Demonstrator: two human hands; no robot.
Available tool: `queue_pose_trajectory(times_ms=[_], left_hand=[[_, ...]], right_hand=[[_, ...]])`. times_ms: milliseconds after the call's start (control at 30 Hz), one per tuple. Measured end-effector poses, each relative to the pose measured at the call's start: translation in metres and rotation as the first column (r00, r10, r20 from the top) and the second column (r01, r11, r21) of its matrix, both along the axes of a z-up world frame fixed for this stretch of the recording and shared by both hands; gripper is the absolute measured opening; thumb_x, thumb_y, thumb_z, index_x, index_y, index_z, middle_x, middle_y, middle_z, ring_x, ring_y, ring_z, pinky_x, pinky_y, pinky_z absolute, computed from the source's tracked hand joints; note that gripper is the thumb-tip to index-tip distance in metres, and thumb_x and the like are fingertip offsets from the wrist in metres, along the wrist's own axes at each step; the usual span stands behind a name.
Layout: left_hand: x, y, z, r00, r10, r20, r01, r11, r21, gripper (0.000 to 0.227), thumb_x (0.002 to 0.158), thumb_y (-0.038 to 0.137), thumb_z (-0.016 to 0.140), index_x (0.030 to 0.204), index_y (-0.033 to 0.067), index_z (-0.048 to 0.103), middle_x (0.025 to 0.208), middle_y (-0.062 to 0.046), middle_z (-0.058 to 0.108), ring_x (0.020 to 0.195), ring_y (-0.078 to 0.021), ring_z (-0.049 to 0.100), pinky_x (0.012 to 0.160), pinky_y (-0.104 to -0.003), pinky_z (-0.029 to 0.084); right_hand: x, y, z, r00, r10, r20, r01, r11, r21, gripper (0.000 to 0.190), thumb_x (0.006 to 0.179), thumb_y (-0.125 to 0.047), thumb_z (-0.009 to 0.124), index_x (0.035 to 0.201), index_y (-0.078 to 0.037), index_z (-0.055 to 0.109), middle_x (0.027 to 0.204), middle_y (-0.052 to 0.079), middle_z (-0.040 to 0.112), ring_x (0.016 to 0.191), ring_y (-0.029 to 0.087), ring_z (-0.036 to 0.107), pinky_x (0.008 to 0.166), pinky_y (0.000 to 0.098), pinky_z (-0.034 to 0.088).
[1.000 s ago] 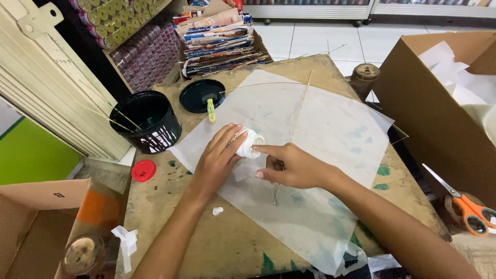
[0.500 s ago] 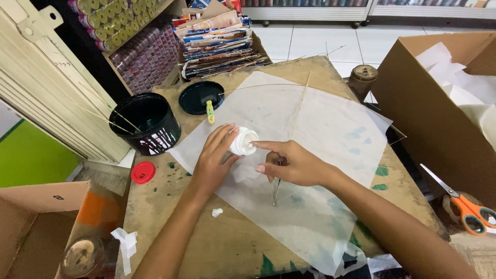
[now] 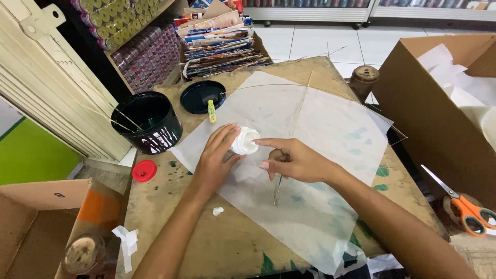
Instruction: Applying glue to a bamboo kite frame and attaching white paper to it.
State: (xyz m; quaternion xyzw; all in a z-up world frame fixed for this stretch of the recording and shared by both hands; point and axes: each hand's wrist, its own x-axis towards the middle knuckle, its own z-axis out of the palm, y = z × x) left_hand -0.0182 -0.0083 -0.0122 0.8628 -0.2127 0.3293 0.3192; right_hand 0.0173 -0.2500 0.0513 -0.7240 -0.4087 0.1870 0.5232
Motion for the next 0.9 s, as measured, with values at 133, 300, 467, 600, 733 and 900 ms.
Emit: queue_pose_trajectory(times_ms=[133,300,467,600,733,900], left_hand=[[0.002,0.003,-0.003,0.997,-0.015,-0.074,0.009,0.997,-0.076,0.06,0.089,0.023,0.076,0.142,0.0053,0.055,0.143,-0.016,0.057,0.139,-0.0349,0.048,0.118,-0.048,0.039],[0.003,0.01,-0.004,0.962,0.058,-0.266,-0.12,0.968,-0.222,0.072,0.085,0.028,0.081,0.144,0.0004,0.05,0.144,-0.019,0.056,0.139,-0.0356,0.049,0.12,-0.049,0.038],[-0.005,0.005,0.025,0.795,0.161,-0.585,-0.391,0.873,-0.291,0.089,0.079,0.045,0.084,0.152,0.0125,0.044,0.146,-0.017,0.054,0.134,-0.0352,0.054,0.113,-0.042,0.047],[-0.018,0.001,0.042,0.831,0.174,-0.528,-0.388,0.862,-0.327,0.111,0.075,0.036,0.087,0.161,0.0083,0.021,0.154,-0.024,0.042,0.145,-0.0416,0.04,0.116,-0.045,0.043],[-0.008,0.014,0.017,0.904,0.167,-0.394,-0.323,0.871,-0.371,0.101,0.086,0.039,0.079,0.162,0.0103,0.019,0.158,-0.021,0.039,0.148,-0.0401,0.033,0.117,-0.05,0.039],[-0.006,0.017,0.032,0.889,0.174,0.423,-0.081,0.97,-0.229,0.032,0.101,0.003,0.065,0.132,-0.0035,0.063,0.134,-0.021,0.062,0.126,-0.0408,0.059,0.106,-0.051,0.046]], right_hand=[[0.006,0.0,-0.007,1.0,-0.015,-0.004,0.015,0.999,0.051,0.061,0.093,-0.014,0.066,0.148,-0.001,0.045,0.072,0.013,0.076,0.05,0.016,0.061,0.048,0.0258,0.05],[0.016,-0.003,-0.012,0.997,-0.071,0.032,0.067,0.991,0.117,0.06,0.094,-0.014,0.067,0.149,-0.003,0.045,0.079,0.014,0.076,0.055,0.017,0.064,0.052,0.0267,0.055],[0.026,-0.008,-0.013,0.99,-0.131,0.046,0.119,0.973,0.2,0.054,0.095,-0.011,0.063,0.146,-0.001,0.049,0.077,0.014,0.074,0.052,0.016,0.062,0.052,0.0279,0.055],[0.038,-0.013,-0.021,0.979,-0.181,0.093,0.156,0.96,0.233,0.052,0.096,-0.011,0.063,0.145,-0.001,0.049,0.077,0.014,0.073,0.051,0.016,0.061,0.051,0.0275,0.054],[0.037,-0.015,-0.009,0.968,-0.217,0.125,0.184,0.956,0.23,0.051,0.097,-0.011,0.062,0.145,0.0,0.05,0.076,0.014,0.073,0.05,0.016,0.061,0.05,0.0275,0.053],[0.049,-0.023,-0.01,0.954,-0.253,0.163,0.196,0.933,0.302,0.048,0.098,-0.011,0.062,0.144,-0.003,0.053,0.077,0.014,0.072,0.052,0.017,0.062,0.053,0.0295,0.053]])
